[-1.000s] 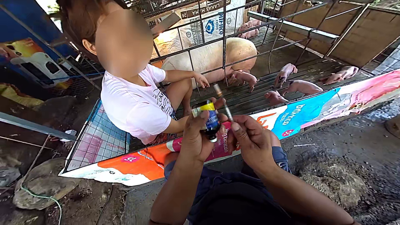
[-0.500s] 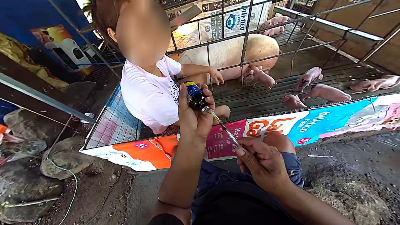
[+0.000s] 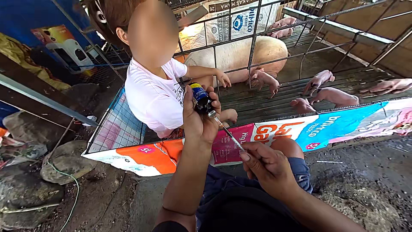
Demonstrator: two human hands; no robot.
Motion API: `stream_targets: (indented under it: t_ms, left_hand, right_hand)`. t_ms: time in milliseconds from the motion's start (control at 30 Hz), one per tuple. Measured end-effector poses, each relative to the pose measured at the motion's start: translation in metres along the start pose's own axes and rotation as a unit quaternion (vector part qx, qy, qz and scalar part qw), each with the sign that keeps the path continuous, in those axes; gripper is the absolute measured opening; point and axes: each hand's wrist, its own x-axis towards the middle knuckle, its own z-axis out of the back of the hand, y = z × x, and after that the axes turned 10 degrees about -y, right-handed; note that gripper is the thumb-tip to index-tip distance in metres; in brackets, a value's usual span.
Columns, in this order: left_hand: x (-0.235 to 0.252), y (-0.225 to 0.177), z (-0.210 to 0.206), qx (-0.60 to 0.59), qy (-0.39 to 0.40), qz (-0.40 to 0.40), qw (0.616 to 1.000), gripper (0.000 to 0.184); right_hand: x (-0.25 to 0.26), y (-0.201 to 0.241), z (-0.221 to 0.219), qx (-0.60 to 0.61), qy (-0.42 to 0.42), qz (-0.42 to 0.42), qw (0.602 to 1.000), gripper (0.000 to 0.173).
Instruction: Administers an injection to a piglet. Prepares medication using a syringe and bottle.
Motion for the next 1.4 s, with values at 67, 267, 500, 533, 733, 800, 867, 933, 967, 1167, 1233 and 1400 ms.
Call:
stream_targets:
  t_ms: [67,267,500,533,733,800,867,933,967,1167,1233,1400]
  left_hand:
    - [0.0,0.0,0.0,0.001,0.0,-0.001,1.0,0.046]
    - [-0.002,0.0,-0.001,0.049,0.012,-0.057,0.997,0.038]
    - [-0.005,-0.005,-0.014,0.158,0.078,-0.14,0.974,0.032]
    - [-0.005,-0.005,-0.015,0.164,0.088,-0.145,0.972,0.032]
    - [-0.006,-0.005,-0.021,0.189,0.121,-0.16,0.961,0.031]
    - [-0.004,-0.006,-0.025,0.184,0.129,-0.164,0.961,0.032]
    - [-0.003,-0.006,-0.03,0.188,0.146,-0.166,0.957,0.032]
    - [-0.005,-0.007,-0.038,0.201,0.157,-0.165,0.953,0.031]
    - [-0.005,-0.007,-0.042,0.204,0.162,-0.167,0.951,0.03]
    - [-0.004,-0.008,-0.06,0.218,0.191,-0.191,0.938,0.026]
    - [-0.005,-0.008,-0.062,0.22,0.196,-0.193,0.936,0.027]
    - [-0.003,-0.009,-0.066,0.224,0.191,-0.198,0.935,0.027]
  right_hand:
    - [0.0,0.0,0.0,0.001,-0.001,0.001,1.0,0.023]
    - [0.001,0.002,0.002,0.003,-0.005,0.002,1.0,0.023]
    - [0.005,0.001,0.002,-0.006,-0.026,0.039,0.999,0.021]
    - [0.006,0.002,0.002,-0.003,-0.028,0.039,0.999,0.021]
    - [0.007,0.004,0.003,0.024,-0.027,0.04,0.999,0.023]
    - [0.009,0.004,0.003,0.06,-0.026,0.035,0.997,0.027]
    - [0.011,0.004,0.004,0.097,-0.02,0.045,0.994,0.031]
    - [0.014,0.003,0.006,0.115,-0.012,0.072,0.991,0.023]
    - [0.016,0.002,0.007,0.119,-0.005,0.084,0.989,0.02]
    - [0.024,0.004,0.01,0.167,0.041,0.078,0.982,0.024]
    - [0.025,0.002,0.01,0.192,0.052,0.071,0.977,0.025]
    - [0.025,0.0,0.012,0.208,0.091,0.078,0.971,0.022]
